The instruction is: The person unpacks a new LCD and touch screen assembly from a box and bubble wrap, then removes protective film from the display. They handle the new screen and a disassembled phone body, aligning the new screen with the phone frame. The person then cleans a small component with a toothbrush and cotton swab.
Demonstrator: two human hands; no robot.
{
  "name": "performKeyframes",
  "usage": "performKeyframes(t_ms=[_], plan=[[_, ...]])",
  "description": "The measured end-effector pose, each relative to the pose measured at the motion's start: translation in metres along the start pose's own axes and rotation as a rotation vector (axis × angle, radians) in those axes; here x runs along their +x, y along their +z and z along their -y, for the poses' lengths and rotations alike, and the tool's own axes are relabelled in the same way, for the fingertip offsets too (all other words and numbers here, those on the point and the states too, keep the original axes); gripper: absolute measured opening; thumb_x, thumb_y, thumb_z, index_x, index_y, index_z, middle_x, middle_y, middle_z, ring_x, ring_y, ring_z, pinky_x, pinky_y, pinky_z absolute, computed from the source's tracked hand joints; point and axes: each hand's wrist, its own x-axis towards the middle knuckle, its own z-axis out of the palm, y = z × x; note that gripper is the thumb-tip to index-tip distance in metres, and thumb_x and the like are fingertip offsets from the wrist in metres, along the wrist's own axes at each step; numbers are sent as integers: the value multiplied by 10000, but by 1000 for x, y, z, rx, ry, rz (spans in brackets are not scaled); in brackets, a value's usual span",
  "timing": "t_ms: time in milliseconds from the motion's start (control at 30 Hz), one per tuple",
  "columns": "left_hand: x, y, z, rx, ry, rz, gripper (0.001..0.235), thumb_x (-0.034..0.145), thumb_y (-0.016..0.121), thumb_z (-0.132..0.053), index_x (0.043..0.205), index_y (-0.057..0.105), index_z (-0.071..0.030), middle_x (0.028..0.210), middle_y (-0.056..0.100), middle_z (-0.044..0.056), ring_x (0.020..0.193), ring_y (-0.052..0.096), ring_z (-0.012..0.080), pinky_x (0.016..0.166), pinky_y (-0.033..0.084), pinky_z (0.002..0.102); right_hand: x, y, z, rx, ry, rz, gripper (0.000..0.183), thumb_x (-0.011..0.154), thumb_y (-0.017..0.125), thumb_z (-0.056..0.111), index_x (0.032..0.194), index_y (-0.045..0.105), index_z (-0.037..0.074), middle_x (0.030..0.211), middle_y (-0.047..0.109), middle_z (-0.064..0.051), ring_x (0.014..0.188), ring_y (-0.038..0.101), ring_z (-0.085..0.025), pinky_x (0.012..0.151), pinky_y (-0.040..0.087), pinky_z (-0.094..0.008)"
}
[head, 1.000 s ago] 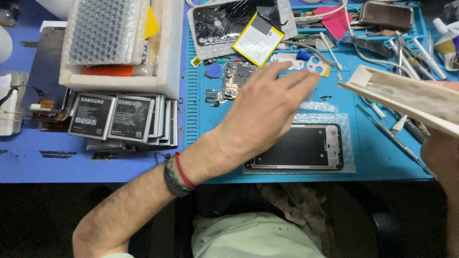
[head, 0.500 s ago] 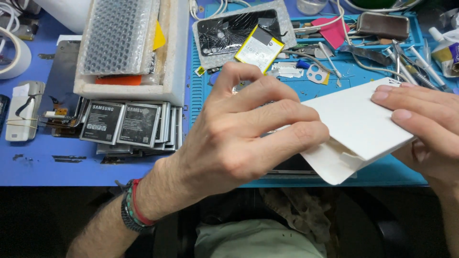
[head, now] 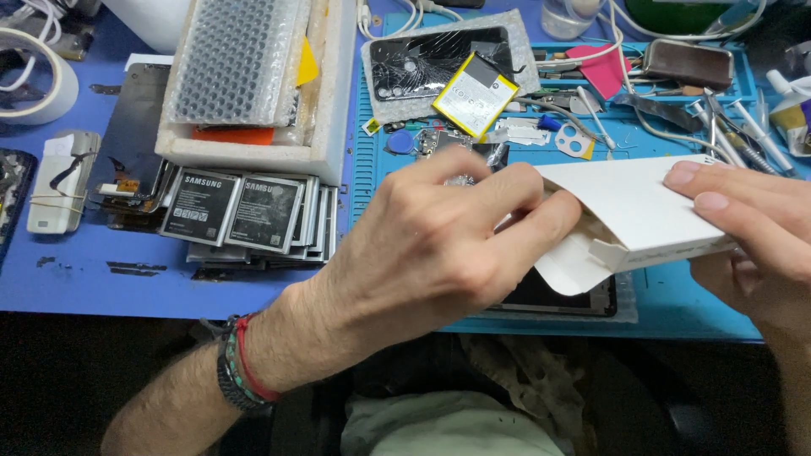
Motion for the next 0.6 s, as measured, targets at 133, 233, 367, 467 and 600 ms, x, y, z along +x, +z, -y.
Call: performKeyframes(t_ms=[133,233,367,467,600], plan=[[-1,-2,4,112,61,23,230,1115,567,26,971,646,-136,897,558,4,579,491,194,565,313,350,8,-1,0,-29,-111,26,295,1110,539,54,1337,503,-131,1325,696,-440,1222,749,-602,1099,632,-686],[-4,-3,1,184,137,27,343,1078,566,21,802,555,-181,865,495,13,628,415,191,622,325,358,19,2,15,-84,-108,13,197,1131,579,-28,1307,528,-101,1313,733,-393,1191,769,-533,1086,640,-647],[-3,-5,4,110,154,9,323,1089,541,-4,813,606,-158,911,562,35,649,450,208,667,397,358,21,2,15,10,-23,36,228,1098,558,12,1282,548,-123,1311,713,-406,1200,762,-566,1106,642,-674],[-2,-6,8,61,183,13,348,1091,544,31,802,589,-157,862,499,15,625,475,195,729,486,339,25,1,15,-44,-82,40,235,1113,516,48,1266,548,-128,1288,730,-414,1192,768,-574,1093,634,-675],[2,-18,9,-21,141,-1,263,1094,568,-41,846,601,-121,829,481,27,655,506,212,1057,652,447,13,1,4,-40,-53,43,276,1114,511,117,1274,533,-107,1313,723,-415,1227,759,-569,1128,621,-679]])
